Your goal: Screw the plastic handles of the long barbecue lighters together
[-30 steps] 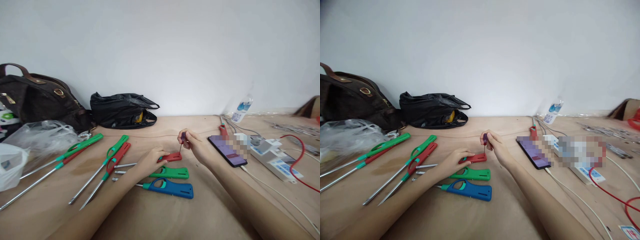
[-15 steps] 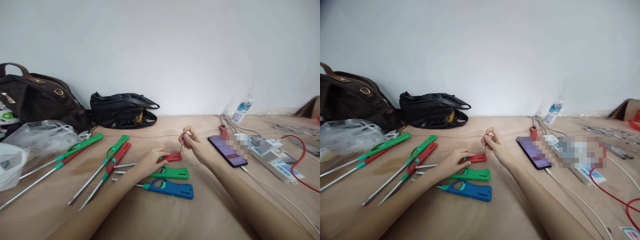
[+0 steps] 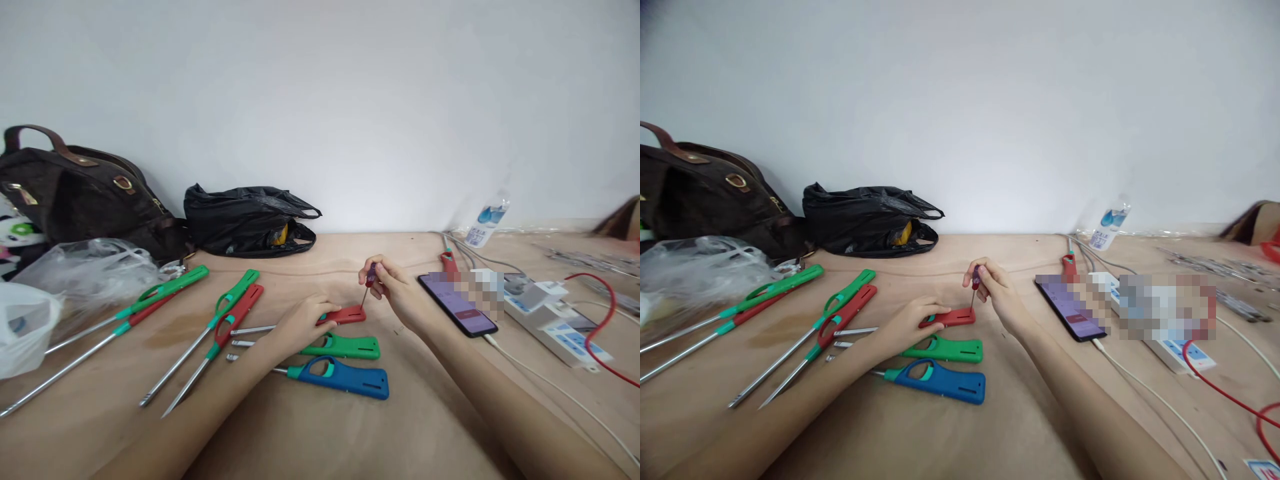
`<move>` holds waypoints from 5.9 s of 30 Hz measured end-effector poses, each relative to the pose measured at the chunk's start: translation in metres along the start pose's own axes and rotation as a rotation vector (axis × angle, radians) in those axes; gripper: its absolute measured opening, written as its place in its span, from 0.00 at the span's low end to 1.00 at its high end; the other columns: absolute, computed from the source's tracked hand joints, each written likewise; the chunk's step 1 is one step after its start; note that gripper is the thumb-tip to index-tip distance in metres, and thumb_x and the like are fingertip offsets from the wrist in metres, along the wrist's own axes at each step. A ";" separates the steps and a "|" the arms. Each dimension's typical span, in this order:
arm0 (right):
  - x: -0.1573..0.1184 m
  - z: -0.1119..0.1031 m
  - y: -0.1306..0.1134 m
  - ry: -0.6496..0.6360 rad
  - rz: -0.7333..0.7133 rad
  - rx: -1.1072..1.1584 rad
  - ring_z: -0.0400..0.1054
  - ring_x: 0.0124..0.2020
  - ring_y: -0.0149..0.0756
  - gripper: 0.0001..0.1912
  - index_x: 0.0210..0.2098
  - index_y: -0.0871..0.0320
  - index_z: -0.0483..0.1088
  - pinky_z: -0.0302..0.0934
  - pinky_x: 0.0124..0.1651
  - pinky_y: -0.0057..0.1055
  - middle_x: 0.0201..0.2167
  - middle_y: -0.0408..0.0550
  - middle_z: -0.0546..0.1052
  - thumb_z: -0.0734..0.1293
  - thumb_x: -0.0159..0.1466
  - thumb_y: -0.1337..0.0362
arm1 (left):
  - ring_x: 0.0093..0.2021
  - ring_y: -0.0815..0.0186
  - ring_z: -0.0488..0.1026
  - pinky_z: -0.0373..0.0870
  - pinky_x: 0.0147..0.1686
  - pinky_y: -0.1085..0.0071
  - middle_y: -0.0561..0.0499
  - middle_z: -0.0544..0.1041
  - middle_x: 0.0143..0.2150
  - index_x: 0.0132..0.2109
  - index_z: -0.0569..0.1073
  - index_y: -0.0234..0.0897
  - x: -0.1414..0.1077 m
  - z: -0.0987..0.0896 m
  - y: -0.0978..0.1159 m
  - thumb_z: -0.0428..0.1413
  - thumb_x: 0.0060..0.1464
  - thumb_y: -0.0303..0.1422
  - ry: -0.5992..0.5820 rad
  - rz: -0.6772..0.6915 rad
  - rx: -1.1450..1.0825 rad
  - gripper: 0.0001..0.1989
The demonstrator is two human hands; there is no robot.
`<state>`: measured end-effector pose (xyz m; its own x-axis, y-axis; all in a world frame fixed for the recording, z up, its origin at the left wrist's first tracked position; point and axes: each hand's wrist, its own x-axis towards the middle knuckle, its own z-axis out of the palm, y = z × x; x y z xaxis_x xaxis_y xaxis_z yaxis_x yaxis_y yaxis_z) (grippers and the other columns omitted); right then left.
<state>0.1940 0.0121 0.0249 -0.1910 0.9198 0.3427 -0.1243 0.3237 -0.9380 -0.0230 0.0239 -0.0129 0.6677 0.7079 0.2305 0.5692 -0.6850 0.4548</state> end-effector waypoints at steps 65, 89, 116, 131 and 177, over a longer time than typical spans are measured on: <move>0.000 -0.005 -0.003 0.041 -0.007 -0.012 0.48 0.17 0.23 0.14 0.36 0.55 0.61 0.42 0.20 0.25 0.29 0.41 0.73 0.65 0.63 0.52 | 0.48 0.57 0.72 0.69 0.48 0.64 0.46 0.76 0.47 0.51 0.75 0.37 -0.001 -0.001 0.001 0.58 0.56 0.26 0.009 0.004 -0.015 0.15; -0.001 -0.005 -0.003 0.017 -0.015 -0.067 0.53 0.22 0.27 0.14 0.35 0.57 0.65 0.50 0.27 0.29 0.32 0.45 0.72 0.61 0.66 0.52 | 0.49 0.57 0.72 0.68 0.49 0.63 0.46 0.76 0.48 0.51 0.75 0.38 -0.001 0.001 0.000 0.58 0.56 0.27 0.023 0.008 -0.012 0.15; 0.003 -0.017 0.005 0.117 -0.187 -0.168 0.65 0.33 0.35 0.14 0.41 0.54 0.65 0.60 0.40 0.34 0.31 0.44 0.71 0.57 0.68 0.51 | 0.48 0.58 0.73 0.69 0.47 0.65 0.46 0.76 0.47 0.51 0.75 0.38 -0.001 -0.002 0.001 0.56 0.57 0.27 0.001 0.011 -0.006 0.15; -0.007 0.017 0.012 -0.376 0.057 -1.732 0.74 0.36 0.42 0.08 0.35 0.64 0.74 0.60 0.33 0.30 0.35 0.59 0.79 0.61 0.64 0.73 | 0.47 0.59 0.73 0.70 0.46 0.66 0.46 0.76 0.46 0.50 0.75 0.37 -0.001 -0.001 0.002 0.55 0.57 0.26 0.021 0.036 -0.005 0.14; -0.009 0.024 0.030 -0.413 0.062 -1.886 0.76 0.35 0.42 0.11 0.38 0.66 0.71 0.64 0.32 0.30 0.34 0.59 0.78 0.59 0.63 0.79 | 0.48 0.57 0.73 0.69 0.48 0.64 0.44 0.76 0.48 0.47 0.76 0.35 0.000 0.001 0.001 0.56 0.56 0.25 -0.002 0.044 0.034 0.11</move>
<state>0.1683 0.0079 -0.0050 -0.3712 0.9278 0.0363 0.8864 0.3424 0.3116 -0.0221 0.0235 -0.0130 0.6935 0.6765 0.2480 0.5551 -0.7211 0.4147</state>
